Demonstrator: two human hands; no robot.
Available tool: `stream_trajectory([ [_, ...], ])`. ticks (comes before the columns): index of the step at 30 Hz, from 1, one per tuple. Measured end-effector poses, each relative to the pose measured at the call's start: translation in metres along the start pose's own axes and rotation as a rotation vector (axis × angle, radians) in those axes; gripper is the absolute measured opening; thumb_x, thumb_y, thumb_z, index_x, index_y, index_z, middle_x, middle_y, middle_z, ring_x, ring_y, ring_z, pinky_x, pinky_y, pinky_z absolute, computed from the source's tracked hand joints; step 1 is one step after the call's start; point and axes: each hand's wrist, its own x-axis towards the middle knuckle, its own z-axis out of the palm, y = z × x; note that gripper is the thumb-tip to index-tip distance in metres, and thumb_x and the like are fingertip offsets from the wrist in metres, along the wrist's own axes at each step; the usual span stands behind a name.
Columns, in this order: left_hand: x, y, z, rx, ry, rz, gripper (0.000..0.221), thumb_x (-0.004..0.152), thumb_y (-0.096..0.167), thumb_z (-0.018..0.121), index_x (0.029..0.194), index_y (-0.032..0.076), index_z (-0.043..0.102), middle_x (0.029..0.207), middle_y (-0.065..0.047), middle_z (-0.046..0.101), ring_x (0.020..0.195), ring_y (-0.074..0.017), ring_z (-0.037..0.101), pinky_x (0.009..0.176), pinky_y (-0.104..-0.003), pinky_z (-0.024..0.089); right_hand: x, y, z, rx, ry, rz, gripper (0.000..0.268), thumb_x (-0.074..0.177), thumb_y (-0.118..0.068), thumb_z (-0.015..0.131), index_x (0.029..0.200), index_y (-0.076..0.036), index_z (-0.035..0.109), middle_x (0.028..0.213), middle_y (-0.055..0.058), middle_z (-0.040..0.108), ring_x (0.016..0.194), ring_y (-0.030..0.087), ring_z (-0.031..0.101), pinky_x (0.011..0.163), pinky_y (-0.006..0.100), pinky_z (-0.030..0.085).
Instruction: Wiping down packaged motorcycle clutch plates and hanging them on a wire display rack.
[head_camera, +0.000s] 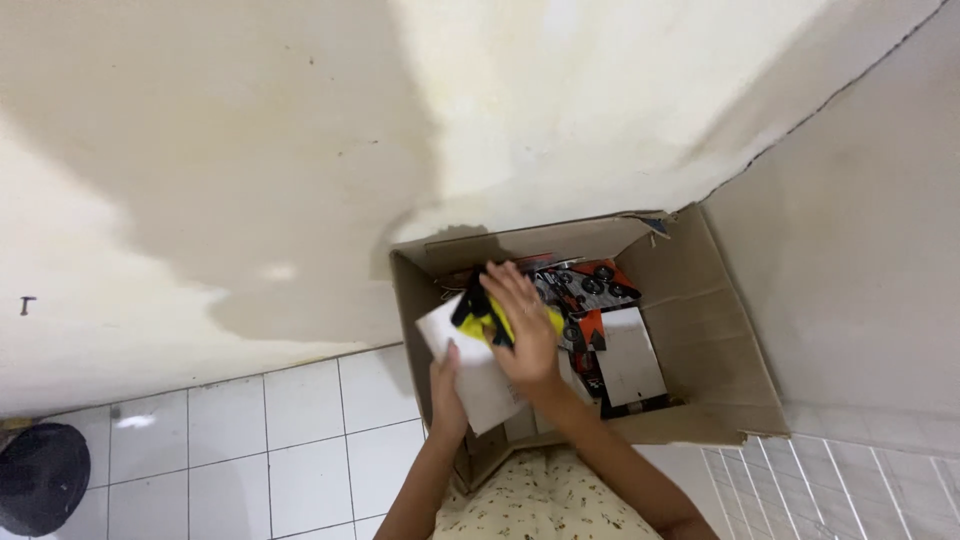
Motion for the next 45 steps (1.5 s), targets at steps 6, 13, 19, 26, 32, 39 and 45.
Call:
stream_trajectory([
  [6, -0.002, 0.053, 0.02, -0.262, 0.081, -0.055, 0.073, 0.1, 0.056, 0.029, 0.152, 0.005, 0.039, 0.142, -0.02, 0.053, 0.134, -0.0342, 0.05, 0.108, -0.048, 0.044, -0.032, -0.018, 0.008, 0.098, -0.04, 0.023, 0.071, 0.073, 0.004, 0.069, 0.142, -0.006, 0.059, 0.157, 0.012, 0.051, 0.153, 0.035, 0.041, 0.128, 0.055, 0.028],
  [13, 0.01, 0.004, 0.006, -0.078, -0.101, -0.013, 0.1, 0.09, 0.078, 0.001, 0.153, 0.009, 0.035, 0.152, -0.016, 0.048, 0.144, -0.0292, 0.045, 0.116, -0.045, 0.041, -0.007, -0.028, 0.022, 0.02, -0.04, -0.126, 0.057, 0.081, -0.009, 0.078, 0.137, -0.008, 0.063, 0.149, 0.01, 0.058, 0.147, 0.031, 0.046, 0.124, 0.058, 0.026],
  [19, 0.004, 0.007, -0.01, -0.556, -0.228, 0.106, 0.107, 0.091, 0.088, 0.006, 0.14, 0.001, 0.045, 0.13, -0.023, 0.058, 0.124, -0.0365, 0.058, 0.104, -0.051, 0.049, -0.039, -0.037, 0.009, 0.141, -0.236, -0.172, 0.05, 0.082, -0.011, 0.074, 0.131, -0.015, 0.067, 0.143, 0.004, 0.066, 0.148, 0.027, 0.051, 0.13, 0.059, 0.026],
  [26, 0.002, 0.062, 0.011, -0.618, 0.078, -0.07, 0.074, 0.102, 0.063, 0.038, 0.145, 0.002, 0.046, 0.126, -0.02, 0.058, 0.111, -0.0313, 0.06, 0.097, -0.045, 0.047, -0.049, -0.026, -0.02, 0.061, -0.47, -0.196, 0.064, 0.073, -0.004, 0.074, 0.134, -0.019, 0.066, 0.152, 0.0, 0.056, 0.152, 0.031, 0.036, 0.126, 0.059, 0.01],
  [32, -0.008, 0.105, 0.035, -0.679, 0.118, -0.027, 0.066, 0.1, 0.048, 0.039, 0.15, 0.005, 0.04, 0.146, -0.016, 0.052, 0.131, -0.0301, 0.054, 0.109, -0.044, 0.043, -0.076, 0.029, -0.045, 0.049, -0.557, -0.149, 0.074, 0.058, 0.007, 0.08, 0.125, -0.024, 0.069, 0.151, -0.005, 0.057, 0.154, 0.032, 0.029, 0.124, 0.058, 0.01],
  [39, -0.011, 0.104, 0.048, -0.542, 0.07, -0.092, 0.066, 0.1, 0.046, 0.036, 0.151, 0.003, 0.037, 0.147, -0.017, 0.053, 0.135, -0.0326, 0.052, 0.109, -0.047, 0.042, -0.093, 0.032, -0.088, -0.054, -0.231, 0.441, 0.082, 0.074, 0.001, 0.079, 0.146, -0.024, 0.047, 0.166, 0.002, 0.025, 0.156, 0.032, 0.012, 0.123, 0.056, 0.018],
  [45, -0.013, 0.067, 0.064, -0.286, -0.229, -0.083, 0.073, 0.101, 0.048, 0.046, 0.151, -0.005, 0.037, 0.143, -0.031, 0.052, 0.134, -0.0416, 0.053, 0.106, -0.053, 0.045, -0.104, 0.001, -0.08, -0.224, -0.223, 0.32, 0.094, 0.07, -0.014, 0.088, 0.152, -0.025, 0.044, 0.169, 0.007, 0.02, 0.156, 0.036, 0.008, 0.118, 0.066, 0.004],
])
